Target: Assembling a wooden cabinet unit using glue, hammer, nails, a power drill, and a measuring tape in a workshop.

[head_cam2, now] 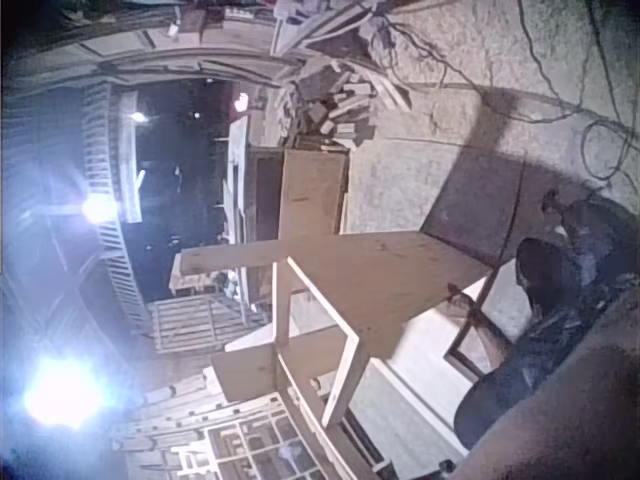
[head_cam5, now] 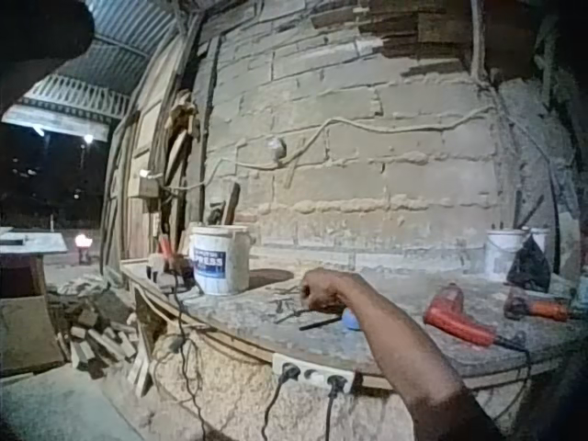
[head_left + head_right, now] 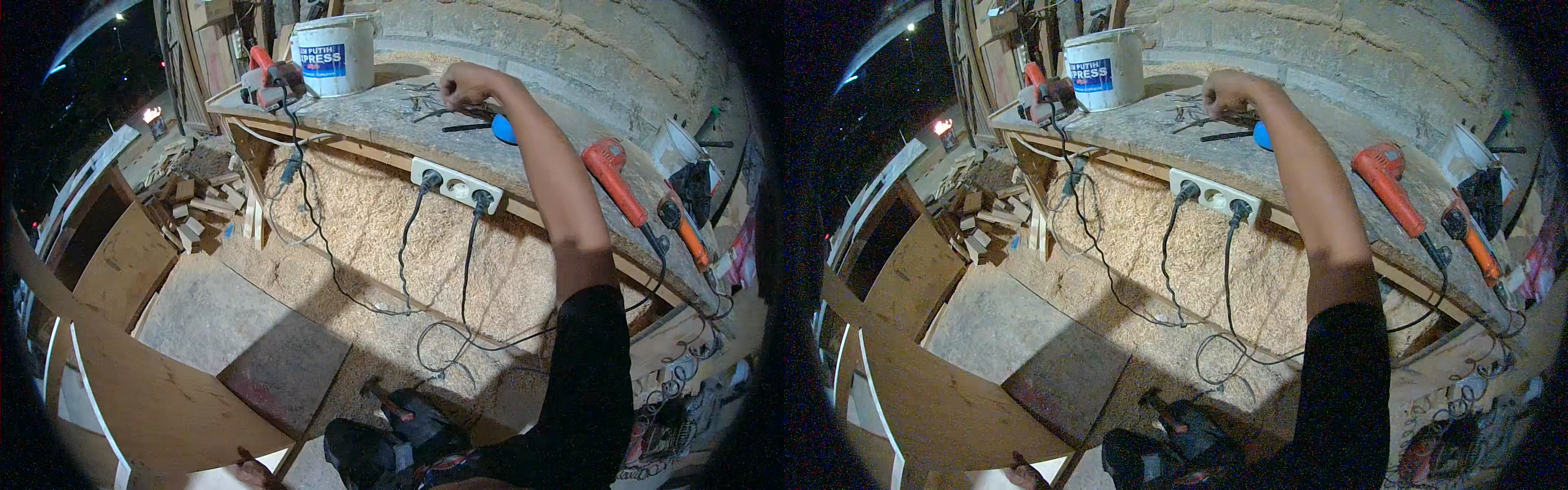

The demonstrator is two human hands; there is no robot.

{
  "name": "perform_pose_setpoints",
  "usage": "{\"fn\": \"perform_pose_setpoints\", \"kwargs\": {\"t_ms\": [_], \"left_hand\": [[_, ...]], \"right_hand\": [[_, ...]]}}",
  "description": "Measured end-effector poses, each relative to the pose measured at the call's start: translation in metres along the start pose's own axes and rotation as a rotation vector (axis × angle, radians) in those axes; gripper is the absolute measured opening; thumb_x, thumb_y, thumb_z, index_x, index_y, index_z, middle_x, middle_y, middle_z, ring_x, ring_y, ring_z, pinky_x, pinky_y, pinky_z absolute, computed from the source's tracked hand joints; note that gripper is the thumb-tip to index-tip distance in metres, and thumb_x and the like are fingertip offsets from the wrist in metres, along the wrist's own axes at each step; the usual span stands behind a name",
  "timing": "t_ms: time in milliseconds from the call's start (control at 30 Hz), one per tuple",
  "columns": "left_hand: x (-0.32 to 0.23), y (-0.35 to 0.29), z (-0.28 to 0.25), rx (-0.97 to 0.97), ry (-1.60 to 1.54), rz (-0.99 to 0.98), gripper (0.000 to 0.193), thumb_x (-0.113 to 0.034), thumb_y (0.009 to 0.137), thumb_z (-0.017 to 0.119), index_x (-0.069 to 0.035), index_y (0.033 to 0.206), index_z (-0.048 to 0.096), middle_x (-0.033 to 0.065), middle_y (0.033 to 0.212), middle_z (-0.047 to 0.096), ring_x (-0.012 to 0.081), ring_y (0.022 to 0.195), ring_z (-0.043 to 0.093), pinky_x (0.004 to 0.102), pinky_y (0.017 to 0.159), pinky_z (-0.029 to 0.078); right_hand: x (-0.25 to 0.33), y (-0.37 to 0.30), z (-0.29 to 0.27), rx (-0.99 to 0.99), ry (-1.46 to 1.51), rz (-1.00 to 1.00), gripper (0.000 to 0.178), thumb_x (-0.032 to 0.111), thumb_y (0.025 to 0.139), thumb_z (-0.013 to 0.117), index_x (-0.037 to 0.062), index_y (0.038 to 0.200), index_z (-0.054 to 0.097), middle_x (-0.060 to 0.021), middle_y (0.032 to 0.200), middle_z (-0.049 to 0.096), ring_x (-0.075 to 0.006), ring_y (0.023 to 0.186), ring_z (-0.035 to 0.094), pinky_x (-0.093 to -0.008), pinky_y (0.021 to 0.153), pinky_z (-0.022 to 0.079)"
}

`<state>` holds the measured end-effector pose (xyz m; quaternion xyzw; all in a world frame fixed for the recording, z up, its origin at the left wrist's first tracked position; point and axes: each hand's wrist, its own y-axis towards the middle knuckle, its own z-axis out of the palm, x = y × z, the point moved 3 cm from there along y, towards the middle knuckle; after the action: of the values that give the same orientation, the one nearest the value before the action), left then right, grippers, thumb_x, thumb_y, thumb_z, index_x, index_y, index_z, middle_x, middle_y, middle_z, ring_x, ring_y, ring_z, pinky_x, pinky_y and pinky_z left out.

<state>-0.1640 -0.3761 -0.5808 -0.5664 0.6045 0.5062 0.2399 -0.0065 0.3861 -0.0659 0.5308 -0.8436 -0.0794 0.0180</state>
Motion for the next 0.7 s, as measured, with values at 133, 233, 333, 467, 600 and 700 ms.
{"fn": "perform_pose_setpoints", "kwargs": {"t_ms": [133,233,333,467,600,700], "left_hand": [[-0.002,-0.002,0.008,0.028,-0.006,-0.016,0.041,-0.027,0.094,0.068,0.005,0.119,0.062,0.0161,0.105,0.068,0.0281,0.090,0.063,0.0401,0.081,0.050],[-0.004,-0.004,0.013,0.046,-0.015,-0.025,0.041,-0.027,0.094,0.068,0.005,0.119,0.062,0.0160,0.105,0.068,0.0279,0.090,0.063,0.0398,0.081,0.050],[-0.005,-0.006,0.018,0.060,-0.019,-0.035,0.040,-0.026,0.094,0.068,0.004,0.120,0.062,0.0158,0.105,0.068,0.0278,0.090,0.063,0.0395,0.081,0.050],[-0.005,-0.008,0.021,0.082,-0.024,-0.044,0.040,-0.026,0.094,0.067,0.004,0.120,0.061,0.0156,0.105,0.068,0.0275,0.091,0.063,0.0391,0.081,0.050],[-0.005,-0.010,0.022,0.095,-0.035,-0.052,0.039,-0.025,0.094,0.067,0.004,0.121,0.061,0.0154,0.105,0.068,0.0273,0.091,0.063,0.0387,0.081,0.050],[-0.005,-0.012,0.026,0.116,-0.040,-0.064,0.039,-0.024,0.094,0.067,0.004,0.121,0.061,0.0152,0.105,0.068,0.0272,0.091,0.063,0.0384,0.081,0.051]], "right_hand": [[-0.011,0.001,-0.010,-0.384,-0.066,0.039,0.015,0.006,0.076,0.073,0.0034,0.091,0.072,-0.0104,0.083,0.074,-0.0264,0.077,0.069,-0.0412,0.069,0.054],[-0.018,-0.003,0.000,-0.062,-0.083,0.231,0.014,0.008,0.075,0.074,0.0035,0.089,0.072,-0.0111,0.085,0.074,-0.0251,0.076,0.069,-0.0407,0.067,0.053],[-0.017,-0.010,0.007,0.109,-0.047,0.264,0.016,0.008,0.076,0.072,0.0044,0.092,0.073,-0.0107,0.083,0.074,-0.0243,0.071,0.067,-0.0416,0.064,0.052],[-0.020,-0.016,0.008,0.087,-0.061,0.333,0.016,0.007,0.078,0.069,0.0044,0.093,0.073,-0.0102,0.080,0.072,-0.0229,0.067,0.065,-0.0411,0.063,0.052],[-0.029,-0.020,0.005,0.084,0.163,0.342,0.011,0.004,0.077,0.063,0.0025,0.083,0.072,-0.0101,0.073,0.070,-0.0226,0.061,0.062,-0.0419,0.056,0.047],[-0.028,-0.024,-0.002,-0.033,0.084,0.153,0.011,0.004,0.078,0.065,0.0026,0.086,0.073,-0.0088,0.074,0.071,-0.0210,0.063,0.062,-0.0410,0.059,0.049]]}}
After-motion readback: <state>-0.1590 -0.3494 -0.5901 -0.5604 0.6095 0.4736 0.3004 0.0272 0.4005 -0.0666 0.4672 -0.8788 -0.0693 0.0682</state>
